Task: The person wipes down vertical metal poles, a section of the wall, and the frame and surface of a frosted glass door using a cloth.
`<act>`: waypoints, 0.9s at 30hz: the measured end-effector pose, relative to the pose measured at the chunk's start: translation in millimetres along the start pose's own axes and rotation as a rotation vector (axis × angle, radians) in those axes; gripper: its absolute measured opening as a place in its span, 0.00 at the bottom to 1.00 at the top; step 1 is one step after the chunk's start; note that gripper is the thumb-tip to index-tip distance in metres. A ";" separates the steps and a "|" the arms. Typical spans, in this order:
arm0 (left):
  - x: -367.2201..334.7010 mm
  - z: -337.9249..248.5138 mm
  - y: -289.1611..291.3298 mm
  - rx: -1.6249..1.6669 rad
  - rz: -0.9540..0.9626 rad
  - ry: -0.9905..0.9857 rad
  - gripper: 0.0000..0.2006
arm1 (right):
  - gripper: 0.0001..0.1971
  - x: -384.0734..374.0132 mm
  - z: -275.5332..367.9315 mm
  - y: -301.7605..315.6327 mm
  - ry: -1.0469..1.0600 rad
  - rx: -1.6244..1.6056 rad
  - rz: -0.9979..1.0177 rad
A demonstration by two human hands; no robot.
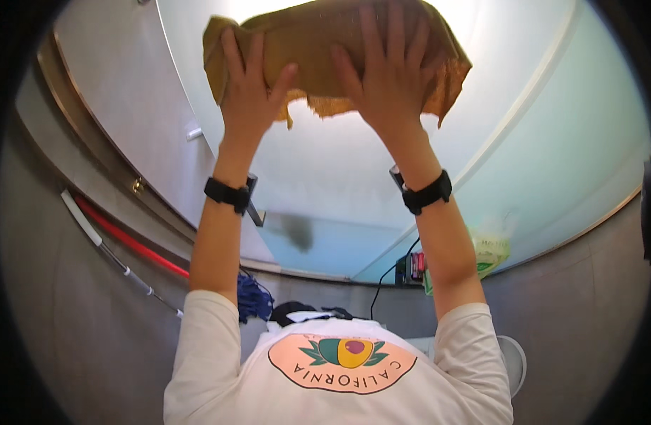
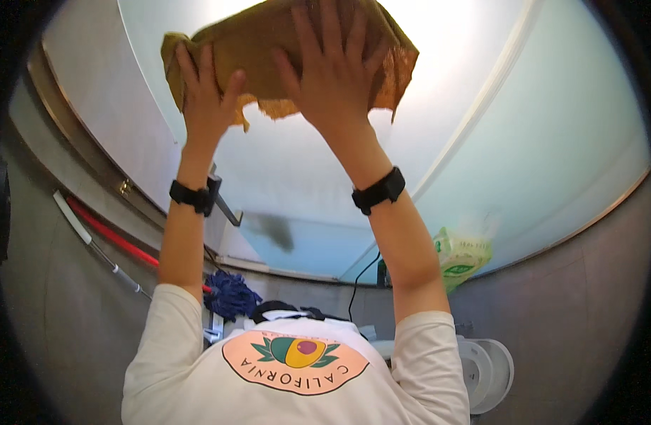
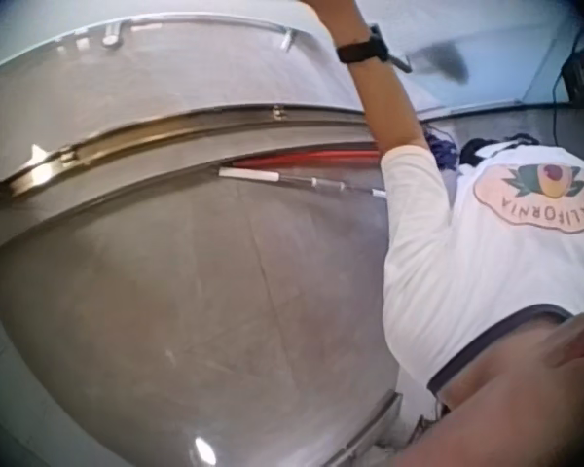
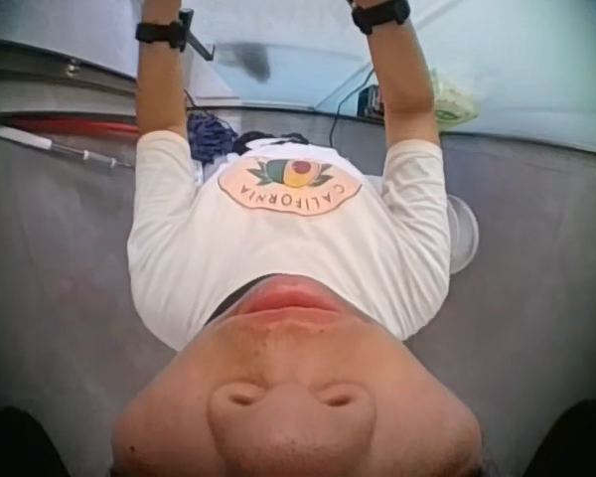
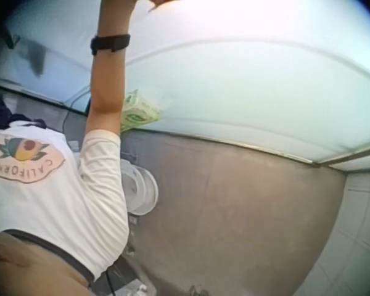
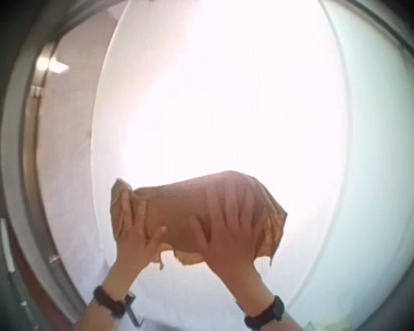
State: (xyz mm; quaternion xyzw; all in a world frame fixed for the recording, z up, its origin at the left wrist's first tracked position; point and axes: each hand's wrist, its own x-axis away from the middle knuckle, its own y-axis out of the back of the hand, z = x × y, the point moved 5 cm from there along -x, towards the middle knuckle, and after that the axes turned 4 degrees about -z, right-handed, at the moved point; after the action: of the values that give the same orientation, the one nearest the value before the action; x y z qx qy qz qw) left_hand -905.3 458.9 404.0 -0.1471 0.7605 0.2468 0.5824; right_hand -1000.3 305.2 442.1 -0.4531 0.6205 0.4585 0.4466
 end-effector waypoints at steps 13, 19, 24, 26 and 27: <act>-2.3 1.6 -4.3 -0.085 -0.021 -0.075 0.33 | 0.32 3.0 6.5 -1.5 -0.092 0.027 0.051; 18.4 21.6 -11.3 -0.004 0.066 0.039 0.34 | 0.28 45.3 24.8 -27.1 -0.131 -0.009 -0.064; 84.5 41.9 -22.6 -0.007 0.288 0.138 0.31 | 0.25 90.8 42.6 -40.6 -0.287 0.017 0.096; 119.1 46.4 -26.4 -0.090 0.276 0.091 0.24 | 0.25 131.2 46.0 -46.7 -0.322 0.023 0.191; 133.3 45.0 -31.6 -0.054 0.320 0.117 0.24 | 0.25 153.5 43.9 -47.2 -0.285 0.029 0.163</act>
State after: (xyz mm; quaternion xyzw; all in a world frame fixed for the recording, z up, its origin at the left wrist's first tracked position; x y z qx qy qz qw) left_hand -889.7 465.5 260.8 -0.0539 0.7999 0.3478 0.4860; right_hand -977.6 316.5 277.5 -0.3253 0.5921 0.5438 0.4978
